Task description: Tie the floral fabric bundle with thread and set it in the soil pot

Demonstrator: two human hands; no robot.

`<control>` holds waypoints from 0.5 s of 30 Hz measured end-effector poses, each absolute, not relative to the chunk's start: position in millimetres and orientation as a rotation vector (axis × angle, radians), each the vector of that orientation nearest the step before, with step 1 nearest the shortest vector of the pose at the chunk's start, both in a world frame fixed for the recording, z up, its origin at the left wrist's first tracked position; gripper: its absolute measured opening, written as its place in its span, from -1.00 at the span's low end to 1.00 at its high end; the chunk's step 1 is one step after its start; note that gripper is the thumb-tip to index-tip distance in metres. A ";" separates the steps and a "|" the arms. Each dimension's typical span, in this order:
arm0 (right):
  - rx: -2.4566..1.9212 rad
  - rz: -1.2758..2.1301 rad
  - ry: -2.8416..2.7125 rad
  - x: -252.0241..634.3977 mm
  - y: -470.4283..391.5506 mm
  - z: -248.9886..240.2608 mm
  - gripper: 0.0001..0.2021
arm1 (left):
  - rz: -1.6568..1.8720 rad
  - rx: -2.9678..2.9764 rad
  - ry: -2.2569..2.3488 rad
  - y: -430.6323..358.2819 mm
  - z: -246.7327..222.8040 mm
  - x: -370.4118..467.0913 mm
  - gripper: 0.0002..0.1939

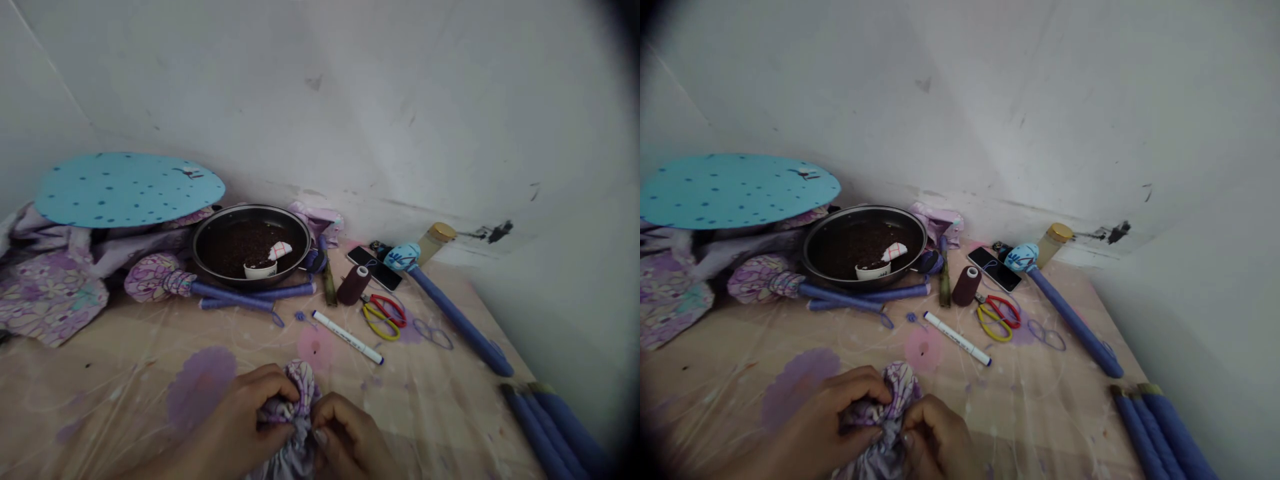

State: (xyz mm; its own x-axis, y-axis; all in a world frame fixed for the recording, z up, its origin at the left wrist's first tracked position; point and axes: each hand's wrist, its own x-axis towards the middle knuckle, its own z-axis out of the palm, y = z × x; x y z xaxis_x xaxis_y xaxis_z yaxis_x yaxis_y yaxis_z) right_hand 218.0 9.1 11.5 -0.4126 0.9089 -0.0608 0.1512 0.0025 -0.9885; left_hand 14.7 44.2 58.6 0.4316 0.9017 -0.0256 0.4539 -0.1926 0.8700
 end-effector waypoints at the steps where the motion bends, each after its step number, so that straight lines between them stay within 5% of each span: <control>1: -1.111 1.441 -1.665 218.7 10.2 13.9 -0.65 | 0.660 1.816 1.164 43.8 58.0 15.3 -0.70; 8: -1.149 1.016 -1.995 230.0 15.5 28.1 -0.88 | 0.719 1.826 1.156 43.5 55.8 17.0 -0.73; 15: -1.195 0.841 -2.210 235.7 11.9 21.3 -0.84 | 0.708 1.827 1.193 45.6 55.6 14.3 -0.76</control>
State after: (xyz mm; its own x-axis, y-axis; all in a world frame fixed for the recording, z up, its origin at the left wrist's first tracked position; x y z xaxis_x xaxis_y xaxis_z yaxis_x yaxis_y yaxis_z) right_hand 235.7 11.9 21.3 -0.4988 0.8577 0.1248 0.5578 0.4278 -0.7112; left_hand 14.3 45.6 55.6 0.3924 0.9196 0.0185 0.4568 -0.2123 0.8638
